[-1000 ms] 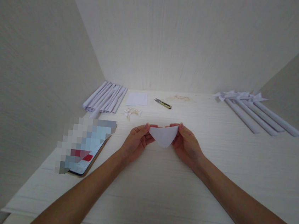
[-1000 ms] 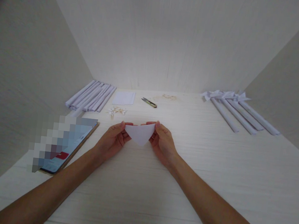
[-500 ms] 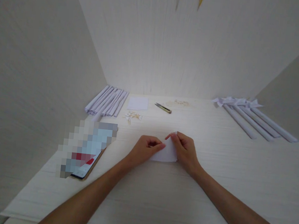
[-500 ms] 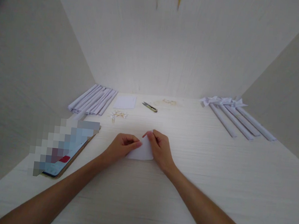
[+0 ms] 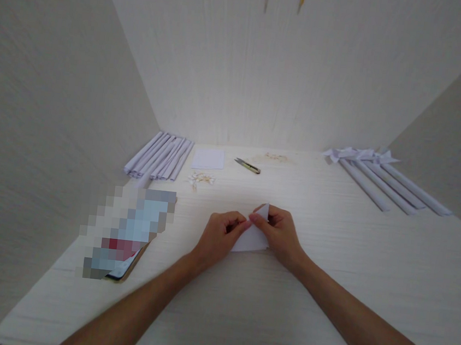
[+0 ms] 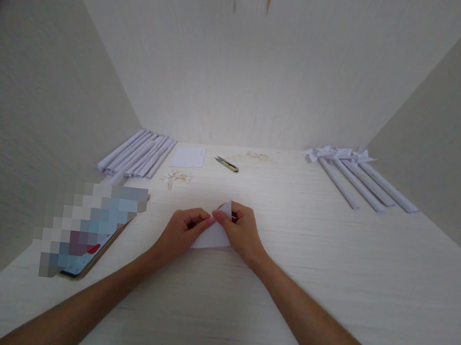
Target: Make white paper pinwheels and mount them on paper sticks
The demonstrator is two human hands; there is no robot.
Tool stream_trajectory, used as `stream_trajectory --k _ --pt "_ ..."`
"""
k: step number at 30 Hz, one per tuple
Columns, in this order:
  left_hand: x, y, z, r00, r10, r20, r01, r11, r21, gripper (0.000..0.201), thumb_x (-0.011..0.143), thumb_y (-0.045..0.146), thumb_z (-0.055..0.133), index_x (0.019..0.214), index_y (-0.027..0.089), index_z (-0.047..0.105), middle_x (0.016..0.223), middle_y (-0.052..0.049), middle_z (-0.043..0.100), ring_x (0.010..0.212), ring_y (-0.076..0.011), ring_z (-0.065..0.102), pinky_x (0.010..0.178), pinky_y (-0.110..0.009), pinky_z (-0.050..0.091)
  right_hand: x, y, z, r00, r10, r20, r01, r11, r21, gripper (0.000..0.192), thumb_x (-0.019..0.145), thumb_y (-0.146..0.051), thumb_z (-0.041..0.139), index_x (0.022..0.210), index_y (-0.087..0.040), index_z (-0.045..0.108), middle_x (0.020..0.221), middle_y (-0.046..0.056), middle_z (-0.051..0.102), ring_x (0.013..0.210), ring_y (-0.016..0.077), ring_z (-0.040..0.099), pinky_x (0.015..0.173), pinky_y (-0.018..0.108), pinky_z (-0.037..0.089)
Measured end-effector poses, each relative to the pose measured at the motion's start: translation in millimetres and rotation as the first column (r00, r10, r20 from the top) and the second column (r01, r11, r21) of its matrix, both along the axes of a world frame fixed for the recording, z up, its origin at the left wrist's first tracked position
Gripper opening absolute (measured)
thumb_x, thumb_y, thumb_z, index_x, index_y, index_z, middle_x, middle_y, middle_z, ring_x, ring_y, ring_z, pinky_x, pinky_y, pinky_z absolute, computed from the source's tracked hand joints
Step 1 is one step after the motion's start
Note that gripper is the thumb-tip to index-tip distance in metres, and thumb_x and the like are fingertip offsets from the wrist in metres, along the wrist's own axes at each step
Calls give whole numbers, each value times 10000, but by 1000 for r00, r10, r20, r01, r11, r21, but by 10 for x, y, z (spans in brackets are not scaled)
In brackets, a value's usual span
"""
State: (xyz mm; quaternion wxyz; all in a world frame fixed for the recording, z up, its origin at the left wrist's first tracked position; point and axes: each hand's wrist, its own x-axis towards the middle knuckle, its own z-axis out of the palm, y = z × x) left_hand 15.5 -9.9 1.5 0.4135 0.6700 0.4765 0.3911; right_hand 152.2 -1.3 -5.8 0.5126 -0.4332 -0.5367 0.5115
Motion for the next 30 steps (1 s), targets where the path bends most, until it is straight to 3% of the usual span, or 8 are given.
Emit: stream_trajectory --k 6,18,21,24,30 --pt "22 -15 28 1000 -2 16 2 1000 -31 233 690 300 514 529 145 579 472 26 464 461 -80 371 444 -201 276 7 -8 -18 994 15 -109 -24 997 -75 163 607 -268 633 524 -158 546 467 -50 468 426 70 381 409 208 285" --pt "26 22 -55 1000 -26 8 26 999 -19 237 699 320 505 609 125 605 509 22 493 480 -75 388 449 -192 290 9 29 -87 971 -44 -234 25 996 -84 258 672 -325 584 496 -145 526 454 -45 423 411 57 330 379 195 227" --pt "16 13 -65 999 -46 6 46 998 -45 242 705 321 495 608 125 599 521 17 504 482 -76 400 446 -192 293 32 52 -70 979 -98 -179 89 994 -58 293 719 -363 520 527 -147 564 454 -33 445 410 64 345 384 201 241" --pt "10 1 -57 997 -75 -25 74 996 -39 244 716 322 480 619 129 591 524 18 494 482 -76 396 442 -192 286 43 48 -41 980 -191 -53 194 979 60 212 689 -309 564 545 -153 576 471 -36 466 433 67 365 402 198 263" --pt "17 -1 -34 996 -63 -58 66 997 43 276 743 325 439 546 142 501 515 34 440 491 -73 381 461 -196 282 -9 -42 -1 975 -78 209 41 983 179 119 648 -218 588 555 -149 561 510 -22 527 480 87 442 453 205 332"
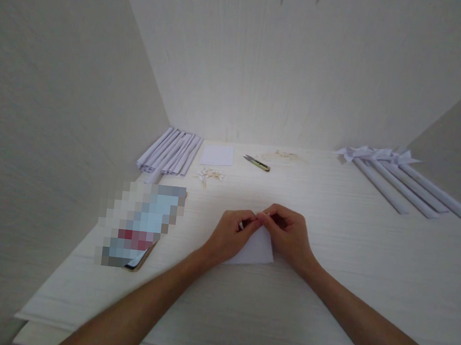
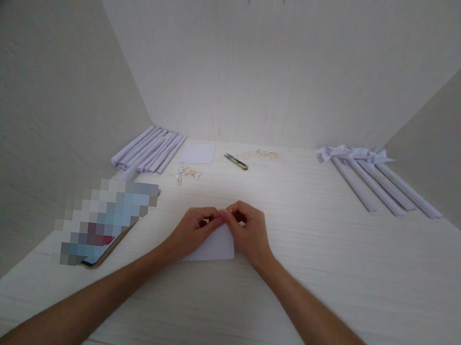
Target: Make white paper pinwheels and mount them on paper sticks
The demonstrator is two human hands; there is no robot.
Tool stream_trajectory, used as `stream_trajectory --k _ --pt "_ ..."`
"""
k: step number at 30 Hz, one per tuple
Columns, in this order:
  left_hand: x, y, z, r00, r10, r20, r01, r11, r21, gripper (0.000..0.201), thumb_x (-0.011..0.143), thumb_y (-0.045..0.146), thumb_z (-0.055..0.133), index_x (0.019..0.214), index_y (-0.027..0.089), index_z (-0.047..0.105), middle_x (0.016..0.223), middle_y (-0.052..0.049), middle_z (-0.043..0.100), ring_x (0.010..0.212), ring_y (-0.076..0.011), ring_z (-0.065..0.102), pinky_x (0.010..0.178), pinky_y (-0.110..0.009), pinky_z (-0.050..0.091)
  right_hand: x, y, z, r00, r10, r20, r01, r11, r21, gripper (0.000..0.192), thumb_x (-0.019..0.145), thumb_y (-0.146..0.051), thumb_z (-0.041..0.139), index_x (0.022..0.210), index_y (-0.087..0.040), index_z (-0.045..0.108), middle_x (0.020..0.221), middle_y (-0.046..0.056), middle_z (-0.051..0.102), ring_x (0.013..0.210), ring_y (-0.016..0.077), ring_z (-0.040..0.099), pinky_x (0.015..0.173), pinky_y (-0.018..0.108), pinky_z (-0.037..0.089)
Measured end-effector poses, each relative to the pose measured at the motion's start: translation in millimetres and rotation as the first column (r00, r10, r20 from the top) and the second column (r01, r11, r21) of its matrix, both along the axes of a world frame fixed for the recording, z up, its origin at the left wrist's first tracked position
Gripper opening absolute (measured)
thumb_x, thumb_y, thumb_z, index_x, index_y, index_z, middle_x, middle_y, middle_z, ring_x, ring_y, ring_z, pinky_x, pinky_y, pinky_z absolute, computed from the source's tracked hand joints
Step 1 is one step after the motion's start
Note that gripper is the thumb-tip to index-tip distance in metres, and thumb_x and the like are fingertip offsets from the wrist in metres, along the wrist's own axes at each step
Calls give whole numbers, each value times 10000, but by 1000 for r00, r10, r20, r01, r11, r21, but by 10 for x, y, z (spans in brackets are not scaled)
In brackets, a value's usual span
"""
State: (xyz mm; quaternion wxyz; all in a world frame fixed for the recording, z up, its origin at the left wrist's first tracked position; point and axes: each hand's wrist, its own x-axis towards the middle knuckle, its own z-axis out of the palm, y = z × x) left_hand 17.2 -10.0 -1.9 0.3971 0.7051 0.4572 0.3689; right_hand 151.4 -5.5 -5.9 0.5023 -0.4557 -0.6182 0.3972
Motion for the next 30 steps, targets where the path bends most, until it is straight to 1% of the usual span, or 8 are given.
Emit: stream_trajectory --k 4,8,13,15,20,26,28,30 --pt "5 12 -5 995 37 -94 -34 999 28 354 740 351 441 453 153 381 445 55 323 444 -61 296 433 -209 208 7 2 1 999 -33 40 32 999 11 167 668 -247 567 536 -147 551 474 -25 503 451 83 418 425 202 313" --pt "1 24 -22 990 72 -117 -74 997 -16 461 712 434 457 395 166 256 415 63 199 426 -57 217 422 -223 161 29 32 1 998 -61 5 61 998 18 189 671 -274 569 533 -146 553 482 -21 507 457 83 416 426 202 316" --pt "-19 54 -3 997 -79 -16 79 996 -33 237 738 313 441 558 159 425 527 52 386 504 -70 349 467 -196 257 74 82 -24 974 -214 -72 213 977 -30 206 661 -309 586 540 -149 542 451 -37 453 417 73 364 380 197 268" --pt "-31 73 11 994 -108 -9 108 994 -27 184 740 277 434 598 160 439 559 48 412 529 -73 373 486 -194 275 93 99 -40 962 -255 -94 253 967 -38 214 662 -322 588 543 -150 545 432 -44 430 407 72 349 372 197 256" --pt "-56 114 27 994 -57 -94 57 998 -4 282 735 333 448 519 155 414 493 55 367 489 -70 334 465 -204 237 102 92 -31 949 -295 -115 297 955 3 190 656 -300 597 546 -148 562 423 -46 431 412 73 362 385 200 273" --pt "-75 132 6 993 66 -101 -70 997 -31 484 661 455 511 388 164 238 419 72 179 422 -50 194 424 -214 153 87 76 12 930 -334 -153 341 940 16 190 651 -290 600 535 -146 555 421 -51 425 405 67 358 384 200 267" --pt "-98 140 1 997 54 -63 -57 997 -50 438 669 432 506 400 163 287 420 73 214 422 -52 220 421 -208 170 94 91 0 922 -350 -167 357 934 14 196 655 -298 596 538 -147 552 422 -52 421 404 67 354 385 201 263" --pt "-134 156 0 999 -27 -36 24 998 -62 322 708 371 463 474 157 406 443 66 313 439 -62 291 429 -200 209 104 109 -20 906 -380 -185 390 921 15 206 663 -314 587 545 -150 550 421 -53 413 404 68 347 385 204 257"
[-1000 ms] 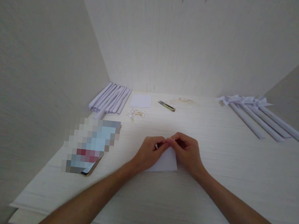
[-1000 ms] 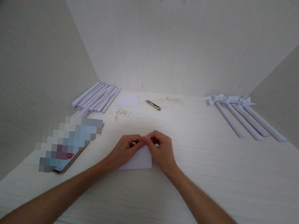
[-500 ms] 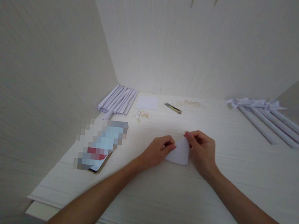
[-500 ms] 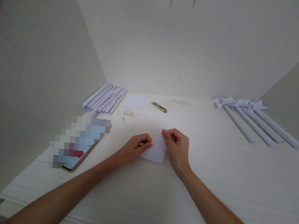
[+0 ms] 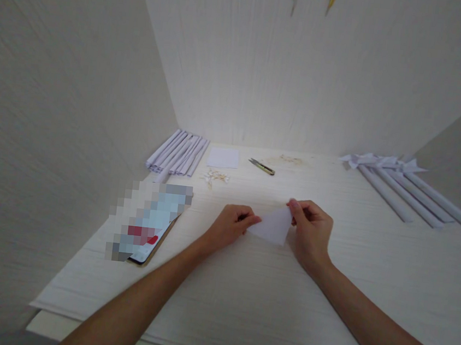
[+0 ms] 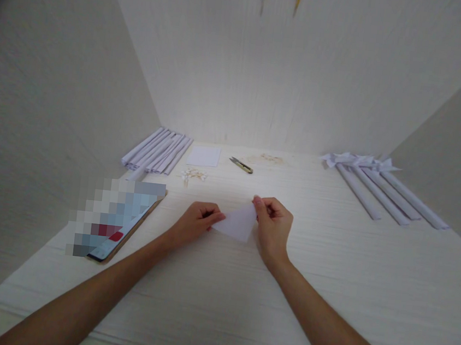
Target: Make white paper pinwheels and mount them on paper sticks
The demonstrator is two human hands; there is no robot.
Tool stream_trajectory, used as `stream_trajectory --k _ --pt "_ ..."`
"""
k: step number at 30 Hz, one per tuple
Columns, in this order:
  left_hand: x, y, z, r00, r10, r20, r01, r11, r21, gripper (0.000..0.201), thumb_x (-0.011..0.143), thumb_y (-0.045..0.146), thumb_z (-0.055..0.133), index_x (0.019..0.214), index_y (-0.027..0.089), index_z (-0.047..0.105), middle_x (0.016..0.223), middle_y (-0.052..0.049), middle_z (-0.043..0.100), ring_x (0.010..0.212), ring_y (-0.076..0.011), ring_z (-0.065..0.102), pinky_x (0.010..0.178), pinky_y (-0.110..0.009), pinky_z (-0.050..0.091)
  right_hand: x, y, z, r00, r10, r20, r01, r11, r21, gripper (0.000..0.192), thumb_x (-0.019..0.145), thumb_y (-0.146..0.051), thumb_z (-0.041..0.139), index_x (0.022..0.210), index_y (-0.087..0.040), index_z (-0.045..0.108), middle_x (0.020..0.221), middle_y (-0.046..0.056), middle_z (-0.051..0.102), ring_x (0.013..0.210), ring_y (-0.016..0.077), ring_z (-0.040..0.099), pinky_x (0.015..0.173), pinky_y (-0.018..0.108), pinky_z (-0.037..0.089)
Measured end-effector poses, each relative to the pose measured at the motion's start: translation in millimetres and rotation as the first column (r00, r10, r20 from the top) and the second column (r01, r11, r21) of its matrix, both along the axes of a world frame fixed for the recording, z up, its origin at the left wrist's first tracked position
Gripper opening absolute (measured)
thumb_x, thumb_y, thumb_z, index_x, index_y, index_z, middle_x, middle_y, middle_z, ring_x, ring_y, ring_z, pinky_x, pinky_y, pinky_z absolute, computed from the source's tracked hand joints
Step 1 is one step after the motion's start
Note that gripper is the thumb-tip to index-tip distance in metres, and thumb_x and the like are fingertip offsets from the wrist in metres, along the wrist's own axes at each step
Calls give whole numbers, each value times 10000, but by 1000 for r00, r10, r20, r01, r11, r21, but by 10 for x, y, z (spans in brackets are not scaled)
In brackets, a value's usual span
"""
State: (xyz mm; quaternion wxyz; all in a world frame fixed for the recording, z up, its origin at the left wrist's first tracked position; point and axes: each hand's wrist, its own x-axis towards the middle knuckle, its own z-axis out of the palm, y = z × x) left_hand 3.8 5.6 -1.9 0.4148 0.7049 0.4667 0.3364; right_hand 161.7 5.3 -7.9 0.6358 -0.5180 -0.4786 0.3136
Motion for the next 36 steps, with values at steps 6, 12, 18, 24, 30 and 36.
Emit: stream_trajectory --k 6,12,18,24,30,36 --pt "-106 80 -25 1000 -3 -24 4 999 41 286 693 356 488 499 151 442 474 60 358 464 -63 309 440 -193 223 5 5 -11 999 -34 -22 34 999 0 217 662 -338 586 552 -153 559 426 -45 428 410 78 362 393 216 270" --pt "-145 105 -60 987 162 12 -162 986 32 458 614 437 567 384 163 281 401 78 210 405 -40 198 411 -207 161 -9 -18 20 999 -26 -26 26 1000 9 227 649 -340 606 527 -150 583 400 -42 438 394 77 372 381 219 273" --pt "-192 135 -35 964 254 74 -256 967 9 478 568 419 599 354 169 252 362 80 205 376 -32 199 392 -205 147 -18 -35 42 995 88 -46 -90 995 -38 212 664 -319 600 545 -144 606 380 -34 484 367 78 412 388 218 322" --pt "-251 167 -54 887 365 282 -373 928 -27 463 588 472 562 382 168 280 363 79 253 359 -27 206 356 -184 151 3 -1 17 970 80 -229 -93 995 -43 212 655 -339 607 580 -141 618 412 -20 520 387 78 446 391 210 353" --pt "-98 90 41 822 221 525 -187 975 -119 484 519 507 610 836 153 514 711 -19 561 611 -112 517 456 -201 396 -21 40 21 906 74 -417 -125 987 -98 186 582 -324 658 562 -153 585 484 -2 592 431 88 535 412 198 429" --pt "17 21 36 900 221 376 -166 971 -173 243 620 344 597 702 116 581 622 -34 603 556 -125 566 477 -213 414 -65 -35 26 928 253 -273 -295 947 -126 166 612 -304 639 649 -143 617 573 26 635 529 122 595 501 233 471"
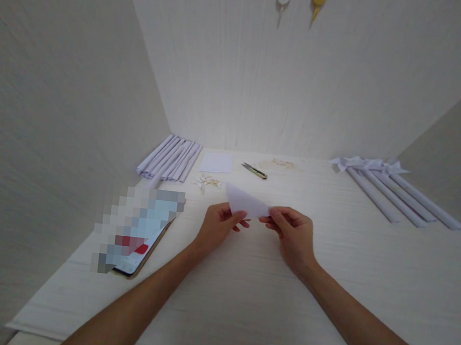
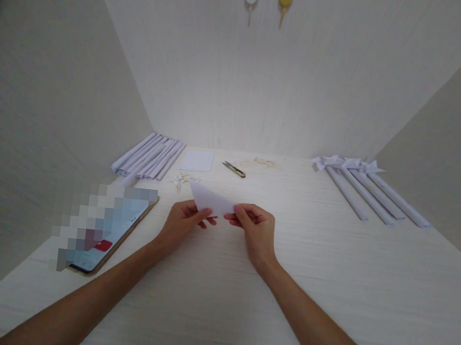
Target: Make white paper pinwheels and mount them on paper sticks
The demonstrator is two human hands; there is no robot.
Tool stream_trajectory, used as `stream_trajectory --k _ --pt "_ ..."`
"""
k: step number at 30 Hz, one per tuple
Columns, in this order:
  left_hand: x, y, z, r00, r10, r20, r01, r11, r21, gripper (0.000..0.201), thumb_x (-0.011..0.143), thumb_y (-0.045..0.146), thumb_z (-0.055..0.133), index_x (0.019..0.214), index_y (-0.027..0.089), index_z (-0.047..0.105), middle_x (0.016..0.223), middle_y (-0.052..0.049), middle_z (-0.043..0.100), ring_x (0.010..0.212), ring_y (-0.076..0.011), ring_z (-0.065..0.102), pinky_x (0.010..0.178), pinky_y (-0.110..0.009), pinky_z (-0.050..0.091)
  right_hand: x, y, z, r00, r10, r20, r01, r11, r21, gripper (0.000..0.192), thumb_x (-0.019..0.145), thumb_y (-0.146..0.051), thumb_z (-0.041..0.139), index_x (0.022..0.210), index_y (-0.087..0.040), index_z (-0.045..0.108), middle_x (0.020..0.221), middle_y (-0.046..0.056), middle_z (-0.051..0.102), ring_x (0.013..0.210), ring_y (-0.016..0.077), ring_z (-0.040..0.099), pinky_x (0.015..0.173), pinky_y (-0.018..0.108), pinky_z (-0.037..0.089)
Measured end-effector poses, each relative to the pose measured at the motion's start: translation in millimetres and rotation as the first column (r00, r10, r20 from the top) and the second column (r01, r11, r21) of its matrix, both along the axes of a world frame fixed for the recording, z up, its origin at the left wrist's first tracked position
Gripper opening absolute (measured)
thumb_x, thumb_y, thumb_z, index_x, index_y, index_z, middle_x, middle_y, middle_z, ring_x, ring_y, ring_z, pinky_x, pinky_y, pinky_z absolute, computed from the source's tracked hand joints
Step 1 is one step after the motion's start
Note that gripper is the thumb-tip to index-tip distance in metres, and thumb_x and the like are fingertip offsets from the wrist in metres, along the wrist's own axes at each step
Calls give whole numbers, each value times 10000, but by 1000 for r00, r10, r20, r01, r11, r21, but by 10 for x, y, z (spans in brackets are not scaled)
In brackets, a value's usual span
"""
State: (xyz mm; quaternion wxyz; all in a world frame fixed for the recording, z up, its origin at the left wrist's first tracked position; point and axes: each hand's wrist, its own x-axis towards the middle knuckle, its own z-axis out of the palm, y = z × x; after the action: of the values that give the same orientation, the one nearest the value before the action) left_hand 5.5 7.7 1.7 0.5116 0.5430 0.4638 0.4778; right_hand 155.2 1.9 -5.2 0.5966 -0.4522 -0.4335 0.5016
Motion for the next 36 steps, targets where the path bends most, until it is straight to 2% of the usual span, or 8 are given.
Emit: stream_trajectory --k 2,5,9,14,23,29,32,36 --pt "-13 -4 -2 997 69 17 -69 998 1 230 647 337 578 710 116 580 594 -22 599 509 -119 566 451 -209 407 -14 -36 5 983 97 155 -100 995 12 164 644 -303 606 642 -140 600 546 14 610 496 113 566 482 231 446" --pt "-40 -1 14 981 185 55 -187 982 32 212 651 332 581 652 121 559 460 18 546 405 -82 499 416 -190 376 -37 -79 20 875 219 432 -262 964 42 189 686 -277 546 548 -155 505 457 -38 484 414 78 442 417 208 348" --pt "-35 -7 17 979 184 86 -187 982 23 210 616 327 612 615 126 550 385 35 511 351 -65 427 397 -191 345 -56 -113 45 745 145 651 -317 936 154 229 745 -245 444 540 -185 363 475 -60 352 449 76 331 434 207 264" --pt "18 -38 -33 980 89 181 -74 993 -89 255 526 318 673 481 127 510 396 30 481 365 -58 396 384 -203 300 -88 -143 49 668 132 732 -368 914 171 237 800 -249 354 574 -198 302 514 -50 358 480 89 341 458 209 261" --pt "1 -21 -67 915 188 356 -129 974 -186 363 474 264 713 426 147 372 356 99 290 357 -10 213 367 -197 141 -111 -177 12 597 136 791 -385 913 133 318 790 -317 405 515 -187 314 461 -54 350 437 79 313 432 210 218" --pt "-77 28 -26 865 199 461 -113 972 -207 212 465 210 713 603 127 575 553 24 578 514 -65 492 502 -190 361 -25 31 17 657 -49 753 -123 978 171 295 772 -361 442 542 -185 386 473 -45 387 440 90 371 413 201 294" --pt "-93 26 8 872 128 473 -45 982 -182 222 507 212 680 699 126 612 693 -30 649 662 -119 576 623 -226 419 14 422 111 443 -215 871 -77 958 276 202 779 -304 457 646 -157 498 639 21 535 593 127 493 544 227 388" --pt "-78 7 -11 947 -28 321 79 986 -145 212 623 307 595 693 107 607 689 -64 657 572 -133 593 583 -252 441 -66 941 272 -132 -221 966 -103 973 208 225 829 -236 381 853 -142 584 942 103 583 885 182 520 700 249 404"
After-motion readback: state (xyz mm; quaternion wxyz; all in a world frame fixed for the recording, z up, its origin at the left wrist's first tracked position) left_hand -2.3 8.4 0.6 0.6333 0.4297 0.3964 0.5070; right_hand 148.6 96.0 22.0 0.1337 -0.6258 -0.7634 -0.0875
